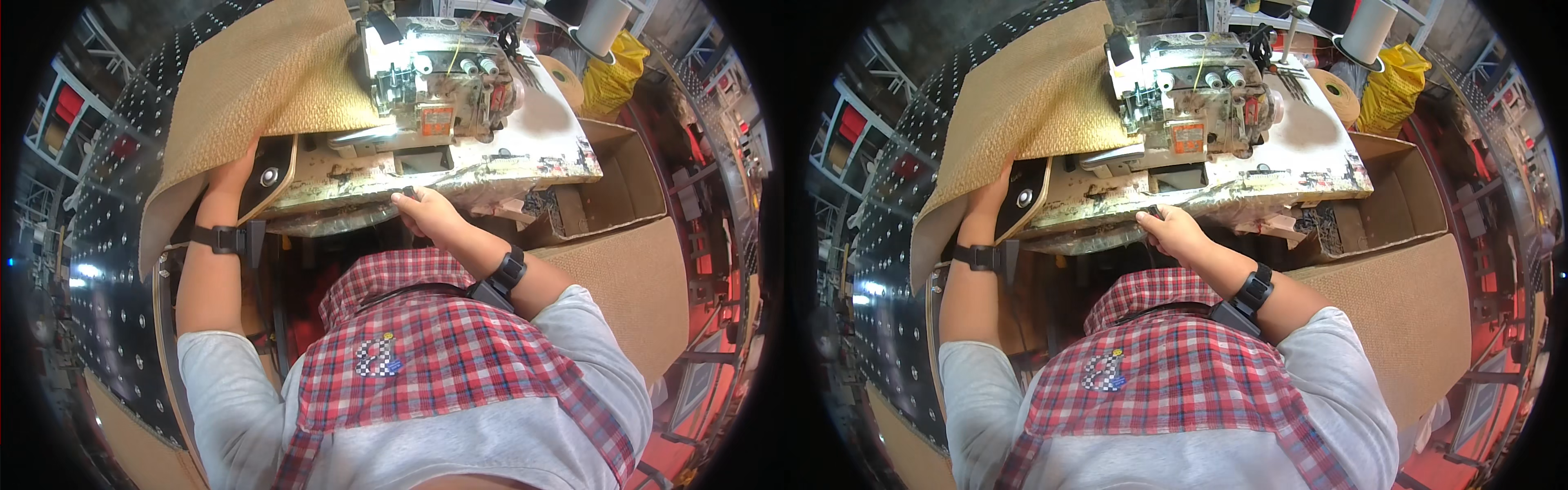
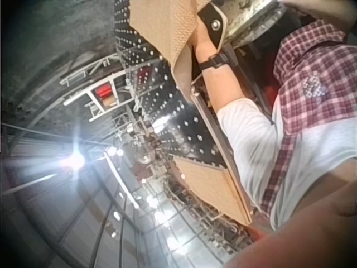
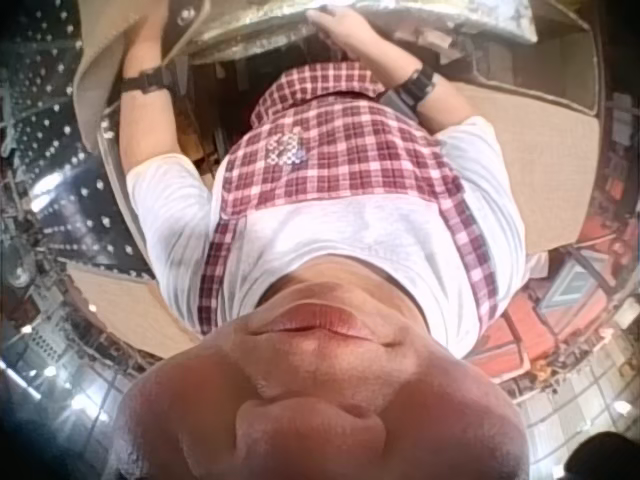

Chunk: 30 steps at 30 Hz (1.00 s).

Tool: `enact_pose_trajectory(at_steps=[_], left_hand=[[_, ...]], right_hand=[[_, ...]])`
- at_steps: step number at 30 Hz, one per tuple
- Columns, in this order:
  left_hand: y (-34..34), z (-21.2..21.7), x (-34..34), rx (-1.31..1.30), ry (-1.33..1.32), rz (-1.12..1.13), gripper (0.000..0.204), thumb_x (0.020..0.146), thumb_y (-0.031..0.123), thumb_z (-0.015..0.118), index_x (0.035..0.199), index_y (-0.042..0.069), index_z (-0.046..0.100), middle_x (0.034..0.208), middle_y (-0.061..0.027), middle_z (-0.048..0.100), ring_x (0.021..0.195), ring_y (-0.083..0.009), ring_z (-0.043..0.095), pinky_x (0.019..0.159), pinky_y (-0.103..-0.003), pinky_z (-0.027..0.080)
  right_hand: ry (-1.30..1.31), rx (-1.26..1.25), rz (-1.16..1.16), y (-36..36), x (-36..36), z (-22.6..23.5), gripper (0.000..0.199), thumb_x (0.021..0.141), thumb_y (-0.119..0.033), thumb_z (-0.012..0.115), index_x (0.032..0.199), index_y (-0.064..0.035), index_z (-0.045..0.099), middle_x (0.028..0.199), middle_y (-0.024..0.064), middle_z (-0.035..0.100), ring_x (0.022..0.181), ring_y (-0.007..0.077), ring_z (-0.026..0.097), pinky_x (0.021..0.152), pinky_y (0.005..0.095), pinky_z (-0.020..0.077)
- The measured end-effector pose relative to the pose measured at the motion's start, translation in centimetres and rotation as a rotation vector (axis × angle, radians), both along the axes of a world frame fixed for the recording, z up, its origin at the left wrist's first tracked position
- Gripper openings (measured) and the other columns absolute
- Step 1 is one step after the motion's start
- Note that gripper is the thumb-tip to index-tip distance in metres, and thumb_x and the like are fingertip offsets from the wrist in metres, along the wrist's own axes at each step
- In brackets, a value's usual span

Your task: Sewing two textured mat materials together using an industrial sewing machine.

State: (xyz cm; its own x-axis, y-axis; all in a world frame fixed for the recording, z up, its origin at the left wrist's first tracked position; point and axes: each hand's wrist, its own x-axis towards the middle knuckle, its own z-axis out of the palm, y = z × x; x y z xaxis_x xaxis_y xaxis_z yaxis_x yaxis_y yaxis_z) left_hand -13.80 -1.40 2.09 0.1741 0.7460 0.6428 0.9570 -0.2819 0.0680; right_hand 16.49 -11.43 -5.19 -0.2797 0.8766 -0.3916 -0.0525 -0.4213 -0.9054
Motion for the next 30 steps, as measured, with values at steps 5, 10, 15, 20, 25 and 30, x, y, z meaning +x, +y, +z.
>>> enact_pose_trajectory(at_steps=[5,10,15,20,25,30], left_hand=[[0.4,-0.1,0.5,0.077,-0.001,0.012,0.038,0.080,0.030,0.055,0.111,0.008,0.053,0.115,-0.0111,0.050,0.105,-0.0310,0.046,0.091,-0.040,0.033],[-4.6,-0.2,3.7,0.077,-0.116,-0.123,0.042,0.077,0.025,0.062,0.109,0.002,0.051,0.111,-0.0145,0.052,0.101,-0.0315,0.049,0.089,-0.038,0.036],[-12.8,-1.2,8.5,-0.260,-0.369,-0.258,0.045,0.077,0.024,0.061,0.114,0.002,0.047,0.112,-0.0110,0.052,0.103,-0.0273,0.049,0.090,-0.035,0.036],[-18.3,-6.8,2.5,-0.355,0.031,-0.155,0.049,0.086,0.039,0.042,0.121,0.005,0.042,0.120,-0.0118,0.045,0.110,-0.0256,0.044,0.093,-0.036,0.034],[-20.8,-6.1,-9.3,-0.625,-2.035,-0.350,0.052,0.086,0.041,0.040,0.123,0.005,0.038,0.123,-0.0119,0.043,0.112,-0.0265,0.041,0.094,-0.038,0.032],[-14.6,-0.7,-16.8,-0.549,-1.916,-0.253,0.054,0.087,0.041,0.036,0.123,0.000,0.036,0.119,-0.0133,0.046,0.111,-0.0260,0.042,0.094,-0.036,0.032]], right_hand=[[-0.182,0.026,0.087,1.2,-0.3,0.4,0.028,0.083,-0.032,0.052,0.082,-0.0039,0.052,0.058,0.0019,0.047,0.047,0.0076,0.041,0.041,0.0214,0.0326],[-0.093,0.086,0.021,2.1,-2.1,1.6,0.034,0.083,-0.035,0.050,0.091,-0.0020,0.053,0.062,0.0031,0.051,0.049,0.0102,0.045,0.040,0.0221,0.0301],[0.363,-0.118,-0.058,4.2,-4.5,2.4,0.026,0.083,-0.029,0.052,0.094,-0.0065,0.050,0.082,0.0050,0.057,0.060,0.0111,0.055,0.042,0.0243,0.0347],[0.453,-0.135,-0.202,2.5,-4.2,4.0,0.023,0.082,-0.014,0.050,0.101,-0.0012,0.051,0.087,0.0083,0.058,0.073,0.0186,0.059,0.060,0.0322,0.0470],[0.237,-0.065,-0.186,1.9,-2.5,4.1,0.024,0.083,-0.017,0.049,0.100,-0.0008,0.051,0.087,0.0083,0.058,0.073,0.0177,0.058,0.061,0.0315,0.0464],[0.205,0.001,-0.195,3.9,-2.1,0.6,0.028,0.084,-0.021,0.048,0.102,-0.0002,0.050,0.090,0.0091,0.057,0.073,0.0184,0.056,0.061,0.0321,0.0459]])
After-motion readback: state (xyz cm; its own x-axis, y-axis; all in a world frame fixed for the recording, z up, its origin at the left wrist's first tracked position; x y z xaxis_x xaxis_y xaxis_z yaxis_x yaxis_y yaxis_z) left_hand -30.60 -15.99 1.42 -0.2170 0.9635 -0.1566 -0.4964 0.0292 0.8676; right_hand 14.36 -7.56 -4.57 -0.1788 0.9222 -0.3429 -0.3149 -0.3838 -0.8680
